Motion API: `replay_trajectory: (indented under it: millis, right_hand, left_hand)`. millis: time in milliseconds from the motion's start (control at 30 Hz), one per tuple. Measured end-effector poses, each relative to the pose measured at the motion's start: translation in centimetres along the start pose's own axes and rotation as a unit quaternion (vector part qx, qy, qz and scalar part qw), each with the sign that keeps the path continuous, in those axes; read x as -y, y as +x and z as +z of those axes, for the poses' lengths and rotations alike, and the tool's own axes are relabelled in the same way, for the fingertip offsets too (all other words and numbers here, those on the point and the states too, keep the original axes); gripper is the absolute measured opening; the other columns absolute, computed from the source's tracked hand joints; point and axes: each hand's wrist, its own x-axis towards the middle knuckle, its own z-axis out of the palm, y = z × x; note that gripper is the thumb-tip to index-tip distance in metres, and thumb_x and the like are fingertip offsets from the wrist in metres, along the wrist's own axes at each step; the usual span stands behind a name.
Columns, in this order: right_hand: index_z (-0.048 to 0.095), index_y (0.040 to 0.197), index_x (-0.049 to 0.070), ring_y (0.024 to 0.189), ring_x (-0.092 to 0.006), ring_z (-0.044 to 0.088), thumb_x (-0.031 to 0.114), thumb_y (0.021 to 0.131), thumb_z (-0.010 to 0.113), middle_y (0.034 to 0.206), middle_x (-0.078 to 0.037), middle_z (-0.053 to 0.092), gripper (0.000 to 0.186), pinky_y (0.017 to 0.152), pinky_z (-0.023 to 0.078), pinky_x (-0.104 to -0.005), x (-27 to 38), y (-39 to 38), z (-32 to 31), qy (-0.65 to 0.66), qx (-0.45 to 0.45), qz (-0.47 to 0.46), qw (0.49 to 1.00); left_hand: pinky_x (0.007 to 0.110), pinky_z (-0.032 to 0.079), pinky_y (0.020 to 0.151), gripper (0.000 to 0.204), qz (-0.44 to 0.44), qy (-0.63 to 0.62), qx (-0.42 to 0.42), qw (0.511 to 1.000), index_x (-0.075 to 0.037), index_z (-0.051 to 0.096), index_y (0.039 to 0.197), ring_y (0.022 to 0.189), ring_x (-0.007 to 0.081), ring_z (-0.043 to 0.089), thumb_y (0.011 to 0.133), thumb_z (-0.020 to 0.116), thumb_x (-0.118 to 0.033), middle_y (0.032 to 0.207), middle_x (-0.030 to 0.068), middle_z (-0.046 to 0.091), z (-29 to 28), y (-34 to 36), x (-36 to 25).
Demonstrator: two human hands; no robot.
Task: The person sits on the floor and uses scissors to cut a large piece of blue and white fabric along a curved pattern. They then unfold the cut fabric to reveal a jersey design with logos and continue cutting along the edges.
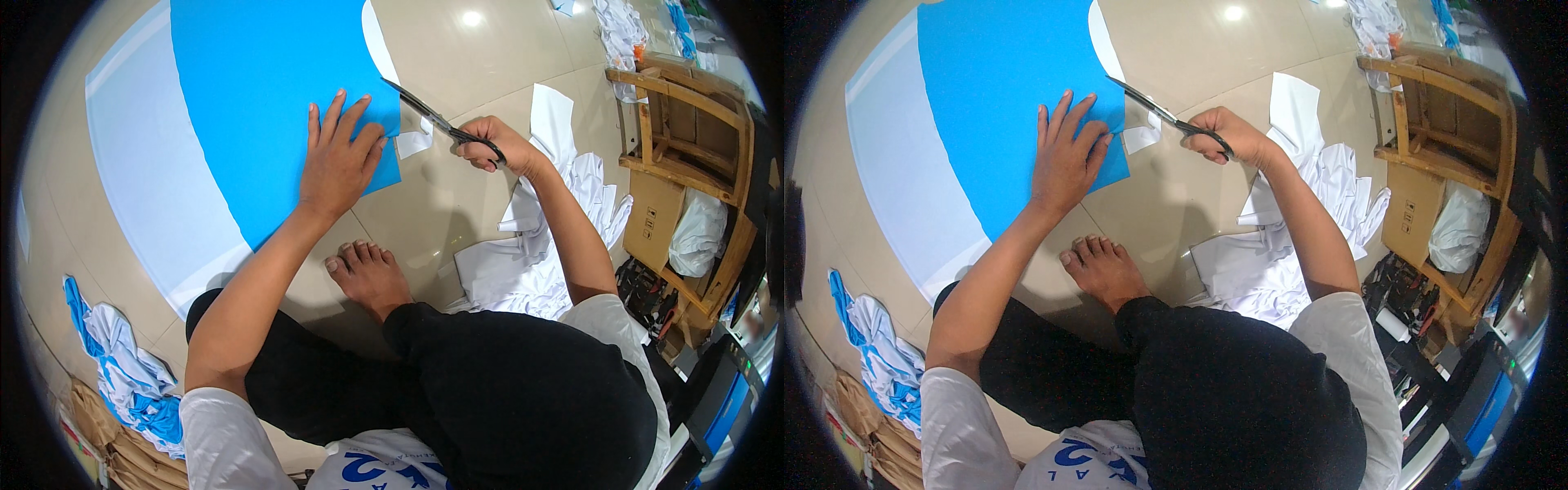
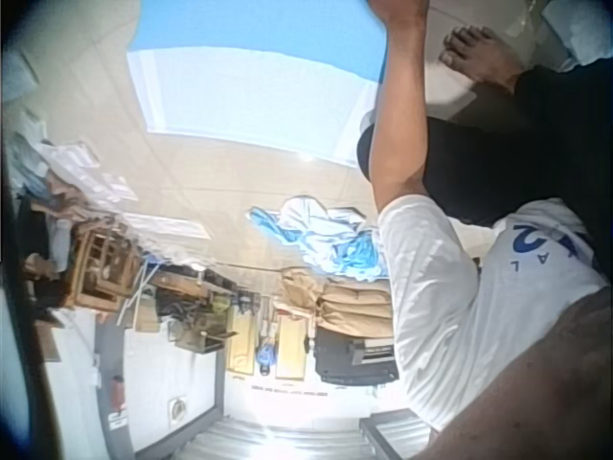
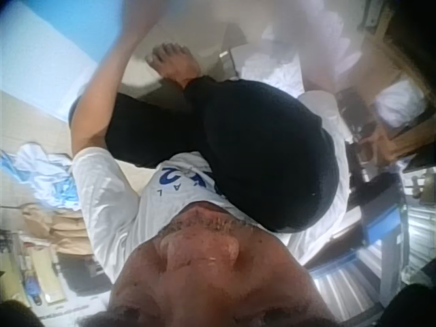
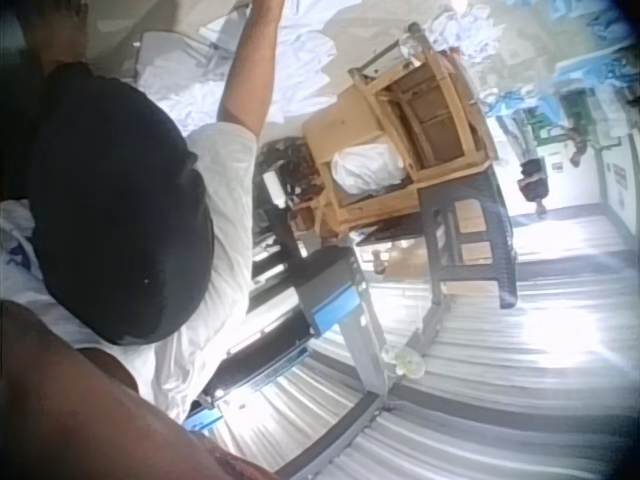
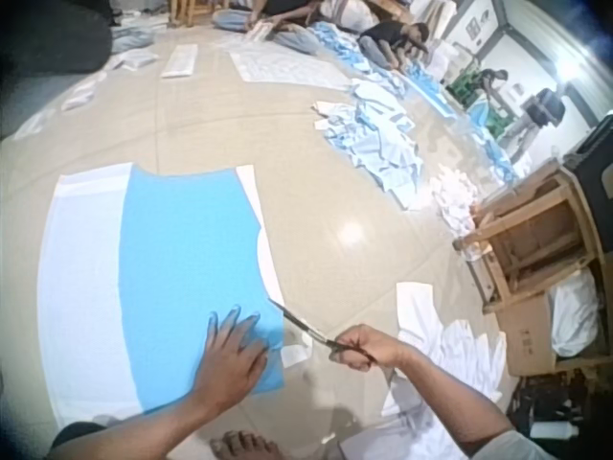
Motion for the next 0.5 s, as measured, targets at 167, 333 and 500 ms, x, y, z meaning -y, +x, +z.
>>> replay_trajectory:
  millis: [167,333,500]
  right_hand:
    - [0.064,0.078,0.003,0.047,-0.0055,0.047,0.015,0.093,0.074,0.06,0.003,0.055,0.021,0.047,0.036,-0.0252,-0.1,-0.1,0.6,0.011,-0.002,-0.008,1.0]
    - [0.065,0.078,0.002,0.047,-0.0055,0.047,0.015,0.094,0.074,0.059,0.003,0.054,0.022,0.046,0.036,-0.0252,-0.4,-0.2,1.0,0.017,-0.012,-0.002,1.0]
    - [0.066,0.08,0.002,0.047,-0.0055,0.048,0.015,0.095,0.074,0.059,0.003,0.054,0.022,0.046,0.036,-0.0254,-0.9,-0.3,1.3,0.018,-0.023,-0.002,1.0]
  left_hand:
    - [0.072,0.02,0.128,0.019,0.001,0.003,-0.001,1.0,-0.012,0.071,0.116,0.157,0.0431,0.036,0.108,0.065,-0.028,0.157,0.0122,0.054,0.0,0.0,0.0]
    - [0.072,0.021,0.128,0.018,0.001,0.002,-0.003,1.0,-0.012,0.071,0.115,0.157,0.0433,0.037,0.108,0.066,-0.028,0.156,0.0122,0.054,0.0,0.0,-0.1]
    - [0.072,0.022,0.128,0.018,0.004,0.0,-0.005,1.0,-0.012,0.071,0.116,0.157,0.0434,0.038,0.108,0.066,-0.028,0.156,0.0121,0.055,0.1,0.1,-0.1]
